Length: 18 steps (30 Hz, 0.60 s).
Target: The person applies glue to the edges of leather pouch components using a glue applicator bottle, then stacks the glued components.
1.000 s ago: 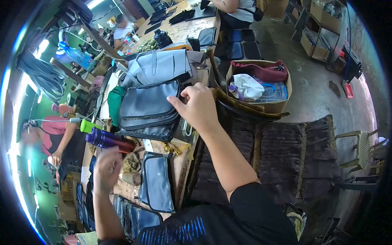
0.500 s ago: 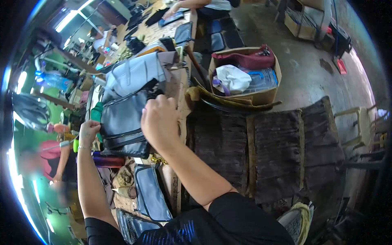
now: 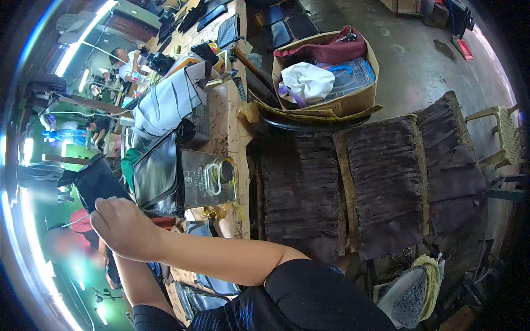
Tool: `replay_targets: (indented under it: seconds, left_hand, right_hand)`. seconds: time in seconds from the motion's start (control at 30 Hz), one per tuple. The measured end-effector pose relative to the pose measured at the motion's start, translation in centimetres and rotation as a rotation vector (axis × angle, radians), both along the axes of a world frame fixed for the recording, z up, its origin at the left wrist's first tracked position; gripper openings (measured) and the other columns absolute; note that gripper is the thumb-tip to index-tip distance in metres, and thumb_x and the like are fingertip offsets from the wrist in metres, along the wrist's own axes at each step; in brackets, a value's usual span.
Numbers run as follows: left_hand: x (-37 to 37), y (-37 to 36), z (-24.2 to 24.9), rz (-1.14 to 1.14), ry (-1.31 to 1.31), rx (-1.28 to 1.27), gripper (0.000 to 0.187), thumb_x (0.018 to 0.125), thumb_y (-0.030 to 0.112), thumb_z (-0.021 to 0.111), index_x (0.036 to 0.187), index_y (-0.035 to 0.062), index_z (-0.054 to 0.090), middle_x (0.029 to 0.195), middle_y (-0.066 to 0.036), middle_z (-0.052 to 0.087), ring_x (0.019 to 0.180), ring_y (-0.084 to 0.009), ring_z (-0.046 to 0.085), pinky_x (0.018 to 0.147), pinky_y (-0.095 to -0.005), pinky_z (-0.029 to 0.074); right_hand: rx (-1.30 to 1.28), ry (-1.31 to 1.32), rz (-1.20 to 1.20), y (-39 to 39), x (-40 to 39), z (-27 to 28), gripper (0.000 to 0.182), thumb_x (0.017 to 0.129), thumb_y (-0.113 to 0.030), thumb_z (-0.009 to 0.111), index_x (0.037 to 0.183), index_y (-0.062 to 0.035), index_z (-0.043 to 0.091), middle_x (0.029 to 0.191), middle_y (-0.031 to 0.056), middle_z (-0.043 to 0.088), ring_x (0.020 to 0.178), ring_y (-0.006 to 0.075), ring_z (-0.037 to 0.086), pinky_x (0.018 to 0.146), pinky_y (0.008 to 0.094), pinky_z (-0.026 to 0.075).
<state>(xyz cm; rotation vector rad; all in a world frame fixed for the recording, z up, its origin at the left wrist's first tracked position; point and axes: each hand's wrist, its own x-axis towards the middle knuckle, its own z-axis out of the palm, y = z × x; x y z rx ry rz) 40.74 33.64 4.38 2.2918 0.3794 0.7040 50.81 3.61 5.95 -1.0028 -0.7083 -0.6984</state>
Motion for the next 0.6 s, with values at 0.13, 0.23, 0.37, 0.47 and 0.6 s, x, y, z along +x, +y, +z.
replay_targets:
  seconds: [0.13, 0.23, 0.37, 0.47, 0.6]
  left_hand:
    - [-3.4, -2.6, 1.6, 0.078, -0.025, -0.205, 0.025, 0.08, 0.005, 0.048, 0.104, 0.0024, 0.044, 0.097, -0.008, 0.052, 0.079, -0.0162, 0.051, 0.065, -0.0291, 0.045]
    - [-4.9, -4.9, 3.2, 0.132, 0.02, -0.342, 0.024, 0.082, 0.008, 0.047, 0.105, 0.0022, 0.045, 0.099, -0.009, 0.052, 0.082, -0.0185, 0.051, 0.068, -0.0315, 0.046]
    - [-7.4, -8.6, 5.0, 0.246, -0.057, -0.523, 0.024, 0.084, 0.012, 0.046, 0.106, 0.0018, 0.045, 0.103, -0.01, 0.051, 0.087, -0.0215, 0.051, 0.071, -0.0347, 0.046]
    - [-9.7, -12.2, 6.1, 0.33, -0.164, -0.677, 0.025, 0.085, 0.015, 0.045, 0.106, 0.0015, 0.046, 0.106, -0.01, 0.051, 0.091, -0.0238, 0.052, 0.074, -0.0371, 0.047]
    - [-11.9, -17.2, 6.3, 0.246, -0.349, -0.985, 0.039, 0.086, 0.015, 0.042, 0.12, -0.0045, 0.035, 0.119, -0.019, 0.043, 0.109, -0.0286, 0.044, 0.091, -0.0455, 0.038]
  right_hand:
    - [0.062, 0.023, 0.036, 0.3, 0.0, 0.9, 0.017, 0.06, -0.015, 0.051, 0.07, -0.0019, 0.044, 0.069, 0.0095, 0.042, 0.06, 0.0224, 0.044, 0.052, 0.0324, 0.038]
    - [0.124, 0.022, 0.112, 0.1, -0.3, 1.1, 0.015, 0.062, -0.014, 0.05, 0.069, -0.0019, 0.044, 0.069, 0.0099, 0.043, 0.061, 0.0222, 0.045, 0.053, 0.033, 0.039]
    - [0.27, 0.088, 0.192, 0.1, -2.0, 1.1, 0.015, 0.066, -0.012, 0.048, 0.073, -0.0006, 0.044, 0.071, 0.0112, 0.045, 0.063, 0.0241, 0.048, 0.058, 0.0329, 0.041]
    - [0.249, 0.064, 0.325, -0.4, -2.5, 0.8, 0.014, 0.066, -0.007, 0.049, 0.076, -0.0002, 0.043, 0.073, 0.0126, 0.046, 0.065, 0.0269, 0.049, 0.057, 0.0332, 0.041]
    - [0.107, 0.119, 0.771, -1.5, -2.2, 1.1, 0.02, 0.074, -0.008, 0.056, 0.086, 0.0003, 0.043, 0.083, 0.0133, 0.045, 0.073, 0.0265, 0.051, 0.064, 0.0329, 0.042]
